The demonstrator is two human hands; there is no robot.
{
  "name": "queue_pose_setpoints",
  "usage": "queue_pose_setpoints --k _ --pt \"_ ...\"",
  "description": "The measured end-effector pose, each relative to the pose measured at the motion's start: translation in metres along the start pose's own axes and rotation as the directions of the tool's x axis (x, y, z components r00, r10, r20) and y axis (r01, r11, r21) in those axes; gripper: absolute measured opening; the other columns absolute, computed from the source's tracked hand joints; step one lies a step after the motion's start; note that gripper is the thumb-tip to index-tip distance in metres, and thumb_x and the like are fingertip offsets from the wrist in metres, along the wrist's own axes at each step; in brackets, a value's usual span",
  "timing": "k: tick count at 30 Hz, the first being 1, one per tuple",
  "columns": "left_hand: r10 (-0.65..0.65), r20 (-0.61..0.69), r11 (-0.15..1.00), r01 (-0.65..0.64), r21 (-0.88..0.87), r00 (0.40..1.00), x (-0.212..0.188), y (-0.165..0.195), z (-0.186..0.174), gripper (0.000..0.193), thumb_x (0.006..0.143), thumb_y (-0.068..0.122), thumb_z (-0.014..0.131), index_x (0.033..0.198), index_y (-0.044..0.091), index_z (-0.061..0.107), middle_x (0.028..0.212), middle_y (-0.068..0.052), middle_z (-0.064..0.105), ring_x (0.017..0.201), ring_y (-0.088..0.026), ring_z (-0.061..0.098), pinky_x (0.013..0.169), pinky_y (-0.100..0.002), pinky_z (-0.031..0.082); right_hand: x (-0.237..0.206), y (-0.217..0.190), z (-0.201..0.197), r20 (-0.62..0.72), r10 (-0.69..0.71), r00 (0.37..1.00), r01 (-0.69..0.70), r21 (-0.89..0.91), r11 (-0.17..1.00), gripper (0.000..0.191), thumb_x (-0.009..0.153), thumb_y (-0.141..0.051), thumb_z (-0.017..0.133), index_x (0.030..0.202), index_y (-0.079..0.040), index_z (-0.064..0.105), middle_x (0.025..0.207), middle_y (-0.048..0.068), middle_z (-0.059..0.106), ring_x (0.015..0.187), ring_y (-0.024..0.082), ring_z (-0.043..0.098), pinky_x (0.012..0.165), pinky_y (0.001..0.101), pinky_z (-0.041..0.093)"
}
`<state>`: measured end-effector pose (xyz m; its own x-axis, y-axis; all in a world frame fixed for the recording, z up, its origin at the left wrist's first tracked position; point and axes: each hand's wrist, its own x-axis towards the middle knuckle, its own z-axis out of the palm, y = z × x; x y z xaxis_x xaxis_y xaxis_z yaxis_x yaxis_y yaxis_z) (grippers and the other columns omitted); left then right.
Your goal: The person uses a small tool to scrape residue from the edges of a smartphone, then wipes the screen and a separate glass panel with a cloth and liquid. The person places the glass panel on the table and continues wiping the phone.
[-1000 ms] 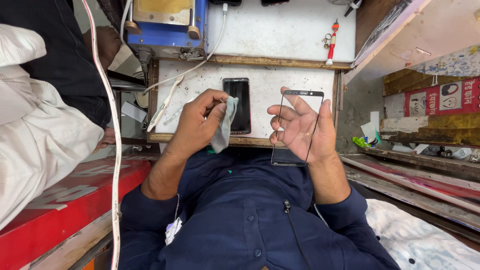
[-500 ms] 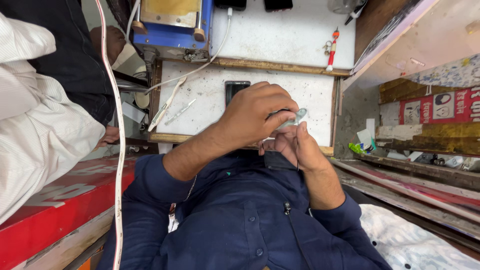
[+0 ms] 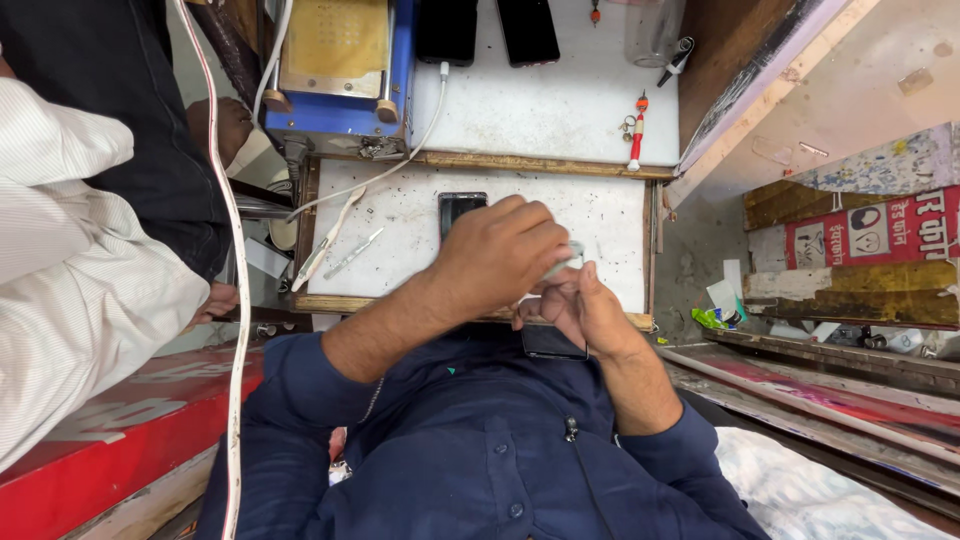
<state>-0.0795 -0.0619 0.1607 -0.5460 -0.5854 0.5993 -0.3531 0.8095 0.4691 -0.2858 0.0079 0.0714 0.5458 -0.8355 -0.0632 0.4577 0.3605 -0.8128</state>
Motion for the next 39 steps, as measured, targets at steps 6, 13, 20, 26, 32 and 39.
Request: queue_pose_setpoints --k 6,13,20,26,32,39 --pt "-0.250 -0.003 0.968 0.249 0.038 0.968 -0.024 -0.024 -0.015 0.009 0.097 0.020 0.073 0.096 0.011 0.071 0.086 -0.006 0.065 0.078 -0.027 0.067 0.066 -0.039 0.054 -0.011 -0.028 -0.006 -0.094 -0.105 0.990 0.120 0.172 0.978 0.096 0.101 -0.078 0.029 0.153 0.000 0.052 0.118 0.021 0.062 0.106 0.030 0.060 0.094 0.0499 0.052" --pt "-0.570 0.068 0.706 0.530 -0.470 0.819 -0.047 -0.016 -0.010 0.013 0.104 0.016 0.067 0.108 0.004 0.069 0.087 -0.006 0.073 0.078 -0.011 0.068 0.068 -0.028 0.054 0.018 -0.057 0.014 -0.458 -0.325 0.828 0.479 0.275 0.834 0.095 0.100 -0.076 0.027 0.168 -0.011 0.034 0.128 0.013 0.060 0.108 0.025 0.057 0.087 0.0431 0.051" --pt "-0.611 0.167 0.491 0.537 -0.686 0.774 -0.032 0.008 0.030 0.018 0.104 0.020 0.062 0.109 0.003 0.066 0.089 0.000 0.073 0.078 -0.004 0.066 0.068 -0.023 0.054 0.044 -0.060 0.036 -0.561 -0.554 0.615 0.709 0.086 0.700 0.087 0.100 -0.074 0.032 0.166 -0.017 0.032 0.125 0.011 0.062 0.106 0.022 0.058 0.089 0.0437 0.053" --pt "-0.640 0.248 0.197 0.467 -0.862 0.728 -0.028 0.020 0.063 0.023 0.109 0.023 0.059 0.108 0.001 0.064 0.088 -0.002 0.069 0.079 -0.005 0.061 0.068 -0.023 0.051 0.045 -0.057 0.039 -0.612 -0.626 0.484 0.781 -0.021 0.625 0.085 0.100 -0.073 0.033 0.165 -0.018 0.033 0.124 0.011 0.063 0.107 0.022 0.060 0.091 0.0436 0.055" --pt "-0.562 0.176 0.346 0.423 -0.837 0.808 -0.037 0.038 0.071 0.021 0.108 0.022 0.061 0.114 0.001 0.061 0.098 -0.002 0.068 0.092 -0.006 0.059 0.078 -0.024 0.051 0.043 -0.059 0.034 -0.617 -0.600 0.509 0.771 0.017 0.636 0.081 0.101 -0.073 0.033 0.163 -0.021 0.035 0.123 0.009 0.063 0.105 0.021 0.059 0.090 0.0425 0.055" --pt "-0.720 -0.019 0.491 0.490 -0.721 0.694 -0.026 -0.035 0.029 0.019 0.109 0.022 0.063 0.108 0.004 0.063 0.087 -0.001 0.064 0.078 -0.007 0.055 0.068 -0.025 0.048 0.029 -0.045 0.033 -0.513 -0.502 0.696 0.644 0.139 0.752 0.083 0.105 -0.075 0.029 0.162 -0.015 0.037 0.125 0.011 0.057 0.106 0.022 0.060 0.092 0.0414 0.052"
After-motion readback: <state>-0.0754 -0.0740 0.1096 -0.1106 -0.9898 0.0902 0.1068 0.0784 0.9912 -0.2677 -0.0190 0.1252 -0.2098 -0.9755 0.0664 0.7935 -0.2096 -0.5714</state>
